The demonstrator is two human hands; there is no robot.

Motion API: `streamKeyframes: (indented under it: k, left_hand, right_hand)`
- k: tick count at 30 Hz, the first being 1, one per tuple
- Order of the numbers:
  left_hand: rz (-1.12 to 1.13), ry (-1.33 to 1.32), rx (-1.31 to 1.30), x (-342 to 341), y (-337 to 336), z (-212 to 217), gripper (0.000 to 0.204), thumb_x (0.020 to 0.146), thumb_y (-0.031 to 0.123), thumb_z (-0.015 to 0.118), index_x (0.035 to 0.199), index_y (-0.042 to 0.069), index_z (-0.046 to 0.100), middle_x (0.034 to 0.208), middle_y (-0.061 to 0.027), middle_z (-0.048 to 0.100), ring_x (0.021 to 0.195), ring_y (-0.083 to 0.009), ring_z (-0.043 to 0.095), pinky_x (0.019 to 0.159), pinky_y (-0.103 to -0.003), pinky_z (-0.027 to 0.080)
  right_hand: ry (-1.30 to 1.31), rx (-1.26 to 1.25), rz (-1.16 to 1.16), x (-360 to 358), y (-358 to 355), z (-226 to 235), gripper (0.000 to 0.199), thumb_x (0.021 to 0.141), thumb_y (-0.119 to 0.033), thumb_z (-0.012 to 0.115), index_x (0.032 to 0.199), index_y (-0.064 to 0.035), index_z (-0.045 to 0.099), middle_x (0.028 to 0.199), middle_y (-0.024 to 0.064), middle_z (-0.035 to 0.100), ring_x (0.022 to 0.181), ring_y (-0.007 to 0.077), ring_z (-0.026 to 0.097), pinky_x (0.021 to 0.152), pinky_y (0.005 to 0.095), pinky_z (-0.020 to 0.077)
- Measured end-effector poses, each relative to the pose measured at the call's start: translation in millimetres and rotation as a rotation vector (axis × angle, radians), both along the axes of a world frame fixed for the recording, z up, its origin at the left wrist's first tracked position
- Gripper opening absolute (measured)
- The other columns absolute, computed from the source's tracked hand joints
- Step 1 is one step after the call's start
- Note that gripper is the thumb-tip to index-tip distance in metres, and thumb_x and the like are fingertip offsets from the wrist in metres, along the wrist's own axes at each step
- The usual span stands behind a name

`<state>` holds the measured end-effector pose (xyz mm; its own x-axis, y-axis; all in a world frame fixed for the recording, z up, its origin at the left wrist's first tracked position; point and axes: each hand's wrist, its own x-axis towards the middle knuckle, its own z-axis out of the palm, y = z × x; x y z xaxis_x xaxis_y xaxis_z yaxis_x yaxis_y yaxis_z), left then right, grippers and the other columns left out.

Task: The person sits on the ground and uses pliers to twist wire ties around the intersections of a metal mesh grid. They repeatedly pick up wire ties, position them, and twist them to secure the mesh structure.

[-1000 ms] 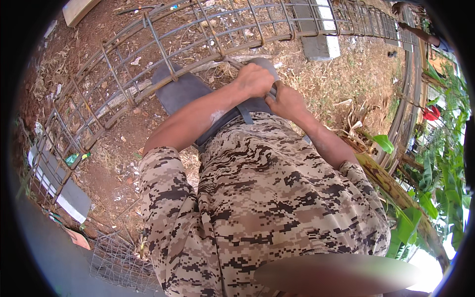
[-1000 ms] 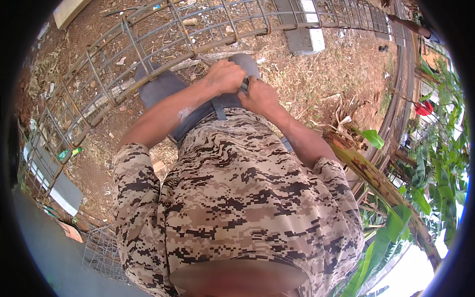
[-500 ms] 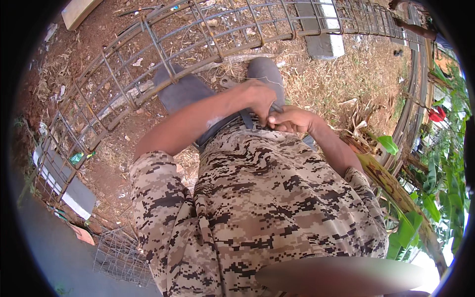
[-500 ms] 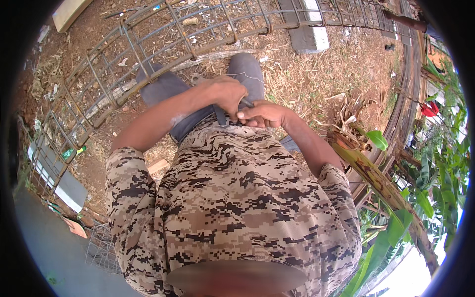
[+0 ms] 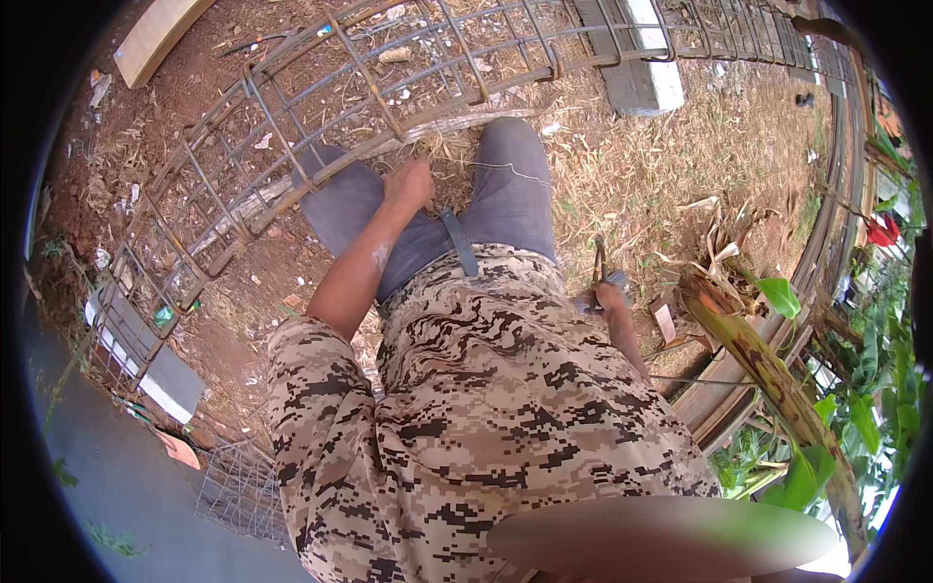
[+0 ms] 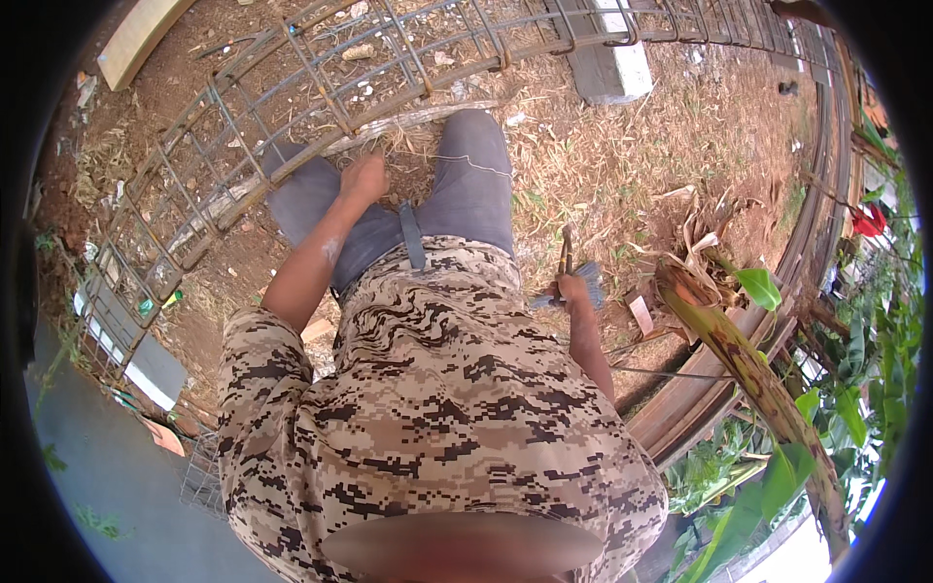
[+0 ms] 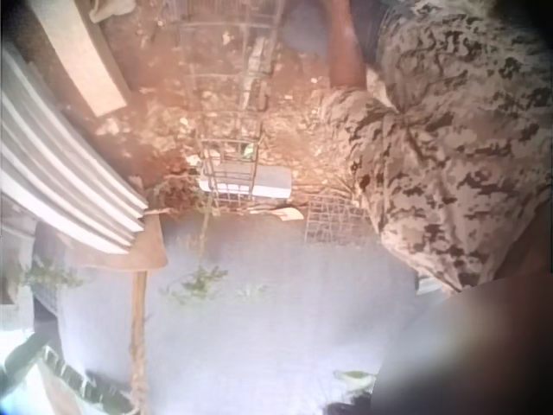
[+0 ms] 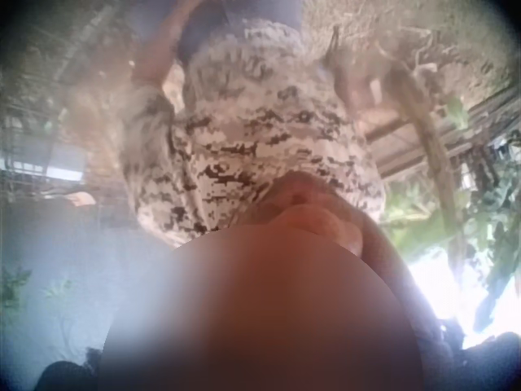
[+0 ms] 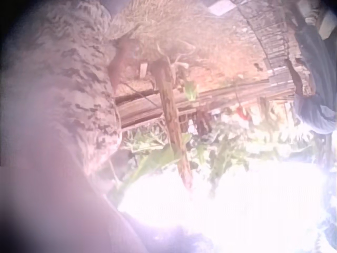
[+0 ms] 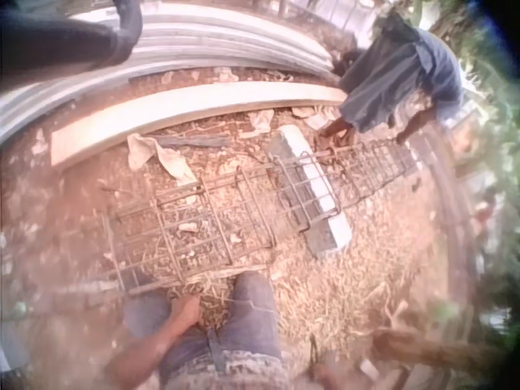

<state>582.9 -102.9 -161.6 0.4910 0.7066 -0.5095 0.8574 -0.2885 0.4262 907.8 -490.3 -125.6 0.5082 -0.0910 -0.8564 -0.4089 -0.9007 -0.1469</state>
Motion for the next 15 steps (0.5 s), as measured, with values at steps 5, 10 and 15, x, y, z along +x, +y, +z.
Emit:
streamKeyframes:
  k: [5,10,15]
  left_hand:
    - [0.235,0.241,-0.059,30.1,5.4,-45.1,0.058,0.080,0.022,0.076,0.130,0.006,0.051,0.128,-0.0187,0.058,0.121,-0.0389,0.056,0.099,-0.045,0.049]
    - [0.362,0.087,-0.086,50.7,1.6,-79.2,0.059,0.082,0.034,0.072,0.131,0.006,0.054,0.136,-0.0216,0.054,0.126,-0.0364,0.052,0.096,-0.046,0.049]
    - [0.252,-0.028,-0.123,68.4,15.5,-55.0,0.038,0.087,0.038,0.060,0.112,0.010,0.066,0.111,-0.0247,0.068,0.109,-0.0389,0.064,0.093,-0.048,0.049]
  right_hand:
    - [0.100,-0.123,0.343,-37.0,-75.7,-20.0,0.023,0.089,-0.017,0.059,0.097,0.0043,0.065,0.081,0.0157,0.067,0.067,0.0270,0.066,0.058,0.0408,0.0508]
    - [0.073,-0.045,0.485,-58.5,-92.9,-35.2,0.031,0.087,-0.021,0.060,0.098,0.0068,0.065,0.083,0.0190,0.068,0.069,0.0298,0.066,0.063,0.0413,0.0505]
    - [0.030,0.079,0.531,-62.2,-94.5,-44.4,0.038,0.085,-0.026,0.062,0.100,0.0093,0.066,0.085,0.0222,0.070,0.072,0.0327,0.066,0.068,0.0419,0.0501]
